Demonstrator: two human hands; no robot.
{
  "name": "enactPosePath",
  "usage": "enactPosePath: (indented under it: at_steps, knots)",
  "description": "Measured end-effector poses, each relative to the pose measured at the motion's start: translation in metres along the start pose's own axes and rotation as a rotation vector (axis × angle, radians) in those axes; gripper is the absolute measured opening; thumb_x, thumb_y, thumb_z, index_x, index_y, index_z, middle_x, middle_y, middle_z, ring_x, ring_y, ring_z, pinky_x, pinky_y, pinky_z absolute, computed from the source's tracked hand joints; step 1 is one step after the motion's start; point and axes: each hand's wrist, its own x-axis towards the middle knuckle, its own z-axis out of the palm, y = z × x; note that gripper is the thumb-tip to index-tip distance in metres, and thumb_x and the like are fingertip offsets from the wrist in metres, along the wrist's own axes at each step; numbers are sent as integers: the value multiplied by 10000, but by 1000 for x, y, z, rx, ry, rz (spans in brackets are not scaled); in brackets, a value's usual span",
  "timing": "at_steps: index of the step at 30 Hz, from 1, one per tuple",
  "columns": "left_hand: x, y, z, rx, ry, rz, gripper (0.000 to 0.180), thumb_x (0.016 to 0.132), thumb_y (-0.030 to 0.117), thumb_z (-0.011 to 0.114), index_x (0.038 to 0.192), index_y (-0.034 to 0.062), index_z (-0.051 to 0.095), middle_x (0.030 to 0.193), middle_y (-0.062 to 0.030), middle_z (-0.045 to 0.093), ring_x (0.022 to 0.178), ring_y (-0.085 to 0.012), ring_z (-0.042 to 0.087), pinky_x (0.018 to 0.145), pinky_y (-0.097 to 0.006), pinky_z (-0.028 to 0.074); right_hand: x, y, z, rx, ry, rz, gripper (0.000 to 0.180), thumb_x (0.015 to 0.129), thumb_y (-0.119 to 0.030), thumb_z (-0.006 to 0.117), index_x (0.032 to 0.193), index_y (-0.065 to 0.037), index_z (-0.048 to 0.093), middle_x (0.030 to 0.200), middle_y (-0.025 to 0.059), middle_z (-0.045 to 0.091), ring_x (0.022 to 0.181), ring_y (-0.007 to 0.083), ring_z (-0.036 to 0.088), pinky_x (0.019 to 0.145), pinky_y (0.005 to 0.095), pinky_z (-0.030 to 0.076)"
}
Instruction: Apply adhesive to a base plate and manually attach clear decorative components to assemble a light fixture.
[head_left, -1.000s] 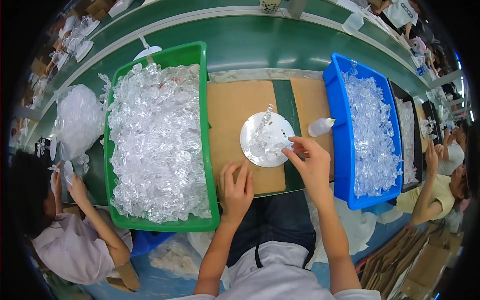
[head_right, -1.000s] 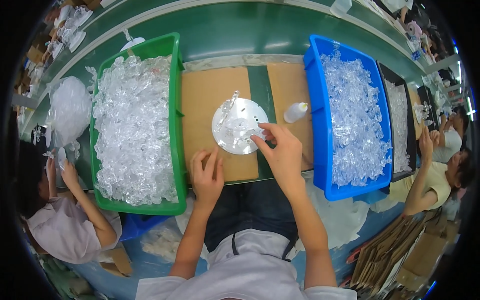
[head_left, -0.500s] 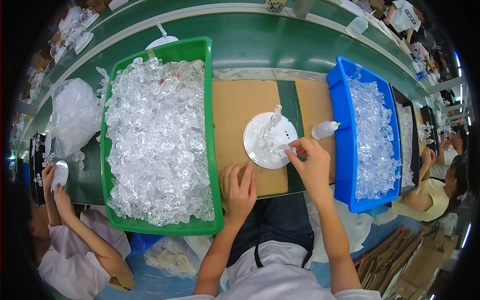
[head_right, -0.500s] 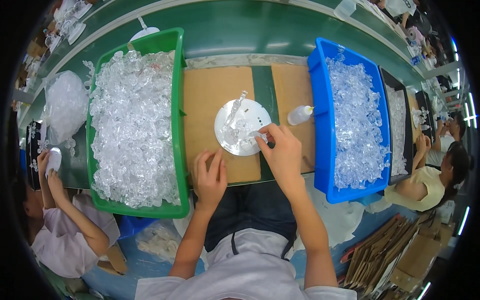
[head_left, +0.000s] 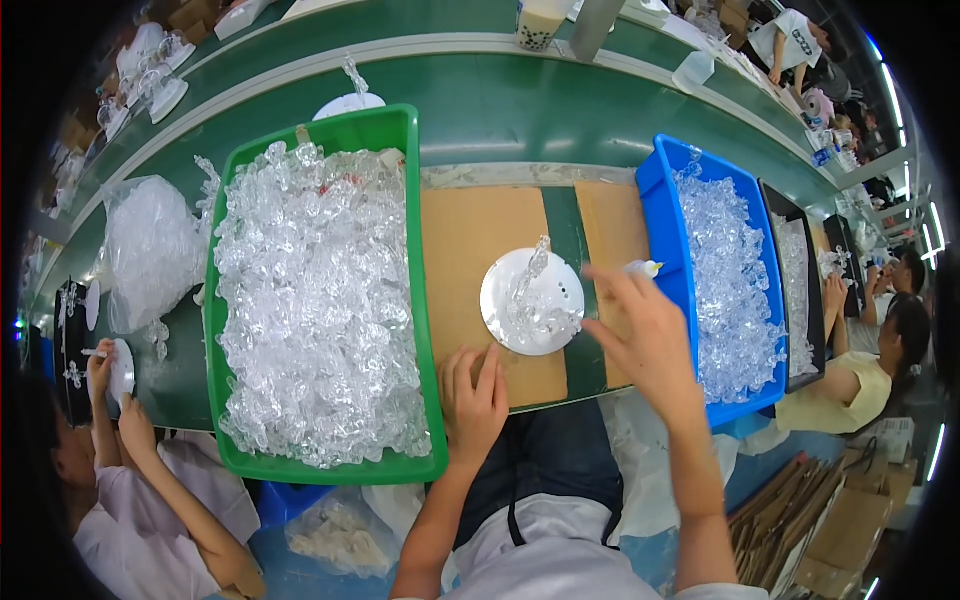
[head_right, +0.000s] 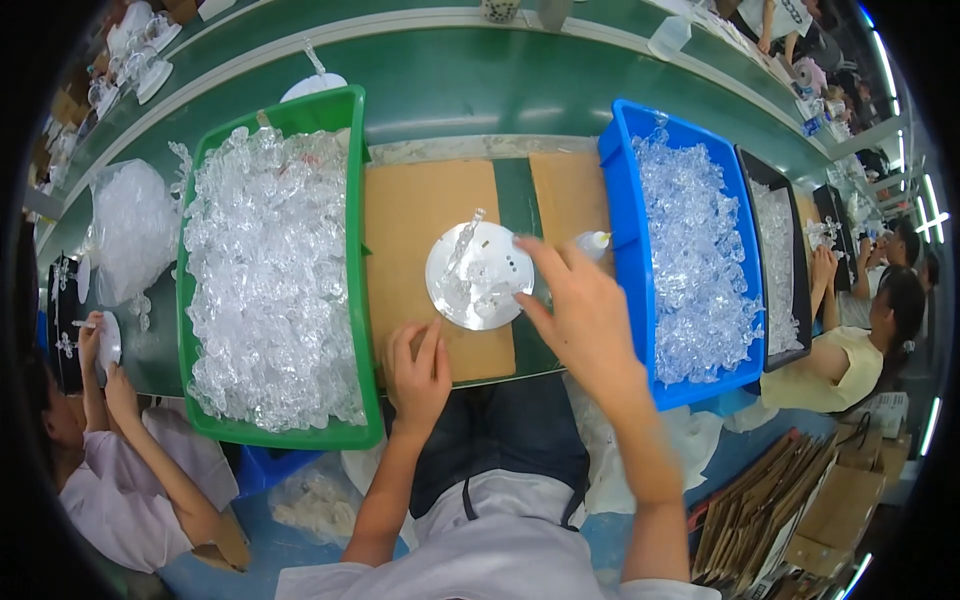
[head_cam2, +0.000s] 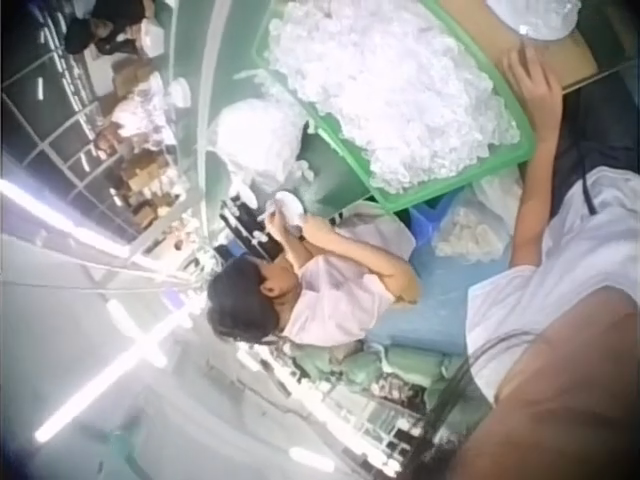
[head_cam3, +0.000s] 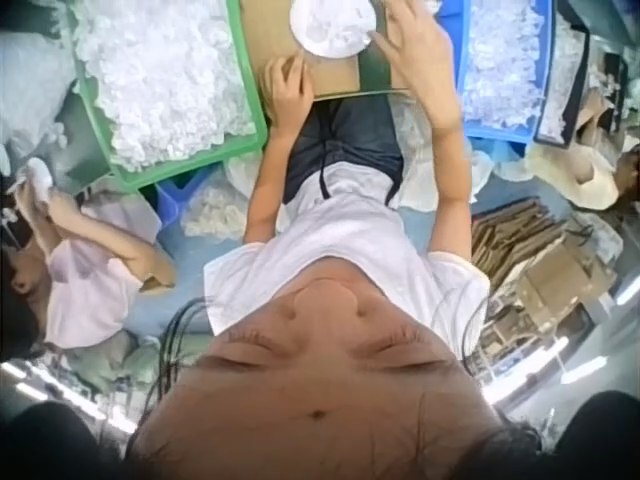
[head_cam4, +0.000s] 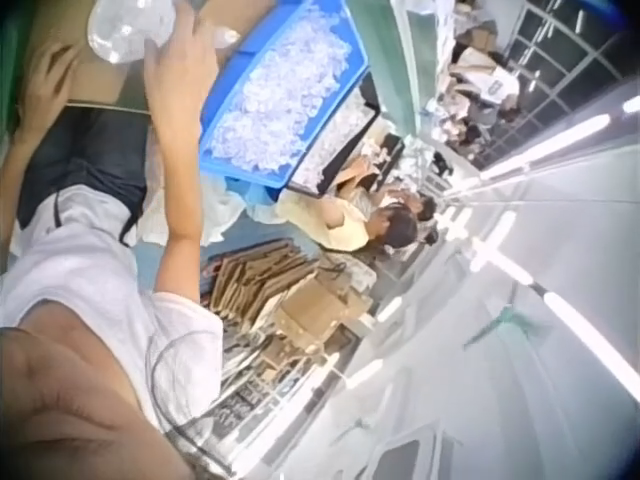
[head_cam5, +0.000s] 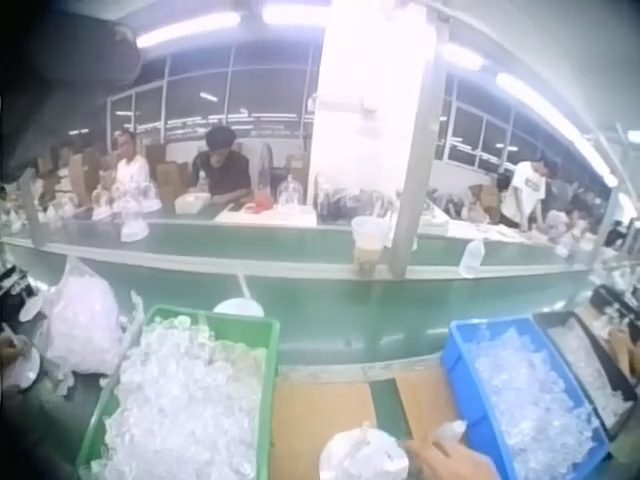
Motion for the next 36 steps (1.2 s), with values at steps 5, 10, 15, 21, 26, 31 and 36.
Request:
enactPosePath:
  at_steps: [5,10,15,21,26,31,36]
  knots:
    - [6,9,0,-46,38,13,321,775,47,624,1094,28,602,1003,-151,518,992,-341,519,867,-450,436,80,-9,-13,-355,155,-745,424,640,-52,641,1052,-150,619,970,92,616,873,241,610,720,345,503]
    - [3,4,-1,-27,57,1,304,759,53,635,1062,41,621,986,-138,541,955,-331,535,833,-436,441,157,8,-6,-432,-489,-821,61,734,-158,627,795,-160,634,749,35,645,741,237,631,599,388,490]
    - [5,10,0,-18,85,-19,312,748,36,635,1060,32,620,972,-138,549,941,-326,546,830,-446,453,293,59,-9,-718,-340,-662,177,718,-252,677,873,-168,660,771,65,653,754,261,637,631,396,505]
    - [5,12,-1,8,81,-53,342,725,3,617,1067,25,613,972,-144,572,936,-330,565,852,-460,462,395,26,31,-303,14,-314,360,695,-333,707,982,-119,675,925,143,669,862,319,643,759,413,518]
    - [8,13,-3,-4,71,-34,352,713,-8,603,1064,20,611,979,-148,567,936,-327,565,848,-452,466,384,-5,98,-244,-63,-115,507,605,-369,746,1016,-84,656,930,161,665,903,285,632,784,395,503]
    - [7,11,-1,-20,70,-36,350,724,2,603,1074,8,600,1000,-156,564,939,-328,565,854,-443,467,346,66,29,-151,-65,-328,207,674,-171,694,843,-55,663,669,94,646,620,221,634,605,338,498]
    - [7,10,-7,-40,37,-40,366,739,11,600,1105,-1,582,1080,-180,550,1023,-351,551,877,-442,461,230,67,-12,-60,-432,-307,214,699,-148,686,870,-33,627,796,125,654,724,207,631,651,347,488]
